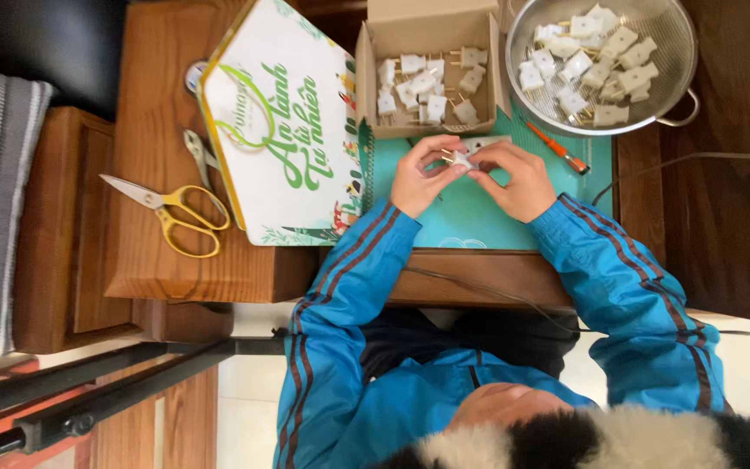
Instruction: The person uses a screwdriver to assemble white electrical plug housings, inserting wire terminals and tightening screws.
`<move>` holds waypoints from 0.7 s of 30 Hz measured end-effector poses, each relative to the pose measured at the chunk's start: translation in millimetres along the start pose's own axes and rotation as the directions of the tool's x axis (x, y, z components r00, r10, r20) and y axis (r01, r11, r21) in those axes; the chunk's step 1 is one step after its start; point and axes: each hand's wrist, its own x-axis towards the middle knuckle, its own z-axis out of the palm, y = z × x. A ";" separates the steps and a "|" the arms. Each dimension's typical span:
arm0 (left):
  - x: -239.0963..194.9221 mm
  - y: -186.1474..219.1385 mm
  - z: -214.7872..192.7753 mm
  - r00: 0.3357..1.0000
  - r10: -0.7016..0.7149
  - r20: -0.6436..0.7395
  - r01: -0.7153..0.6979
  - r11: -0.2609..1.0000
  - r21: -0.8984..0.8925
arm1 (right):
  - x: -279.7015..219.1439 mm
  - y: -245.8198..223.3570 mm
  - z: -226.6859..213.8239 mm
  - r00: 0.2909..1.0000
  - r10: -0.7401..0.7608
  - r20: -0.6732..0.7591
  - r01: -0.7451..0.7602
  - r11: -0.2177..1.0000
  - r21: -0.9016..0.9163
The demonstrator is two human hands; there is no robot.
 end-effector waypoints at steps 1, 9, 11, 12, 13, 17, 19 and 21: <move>-0.2 -1.2 0.5 1.000 -0.007 -0.001 0.007 1.000 -0.003 | -0.4 -2.8 -1.3 1.000 0.007 0.003 -0.007 1.000 0.000; -1.6 11.1 -0.6 0.998 -0.049 0.049 0.047 0.998 0.038 | -3.1 -1.8 -3.5 0.923 0.373 0.096 -0.382 0.853 0.355; -1.1 7.6 -1.5 0.997 -0.060 0.048 0.059 0.998 0.021 | -7.8 8.4 1.6 0.915 0.394 0.087 -0.396 0.839 0.373; -1.0 5.9 -2.4 0.996 -0.073 0.047 0.073 0.997 0.003 | -10.2 13.4 4.6 0.906 0.416 0.081 -0.412 0.822 0.393; -1.2 4.3 -2.1 0.996 -0.073 0.047 0.073 0.997 0.003 | -10.0 11.4 4.5 0.906 0.415 0.081 -0.412 0.822 0.392; -0.2 -10.1 -4.9 0.994 -0.102 0.047 0.103 0.995 -0.002 | -6.0 4.0 4.5 0.901 0.429 0.063 -0.413 0.805 0.426; 1.5 -20.8 -9.1 0.993 -0.105 0.047 0.105 0.994 0.001 | -4.2 0.3 4.1 0.905 0.423 0.039 -0.397 0.811 0.430; 4.0 -30.9 -14.4 0.992 -0.120 0.045 0.119 0.993 0.024 | -3.5 -3.4 3.3 0.925 0.378 0.037 -0.360 0.840 0.406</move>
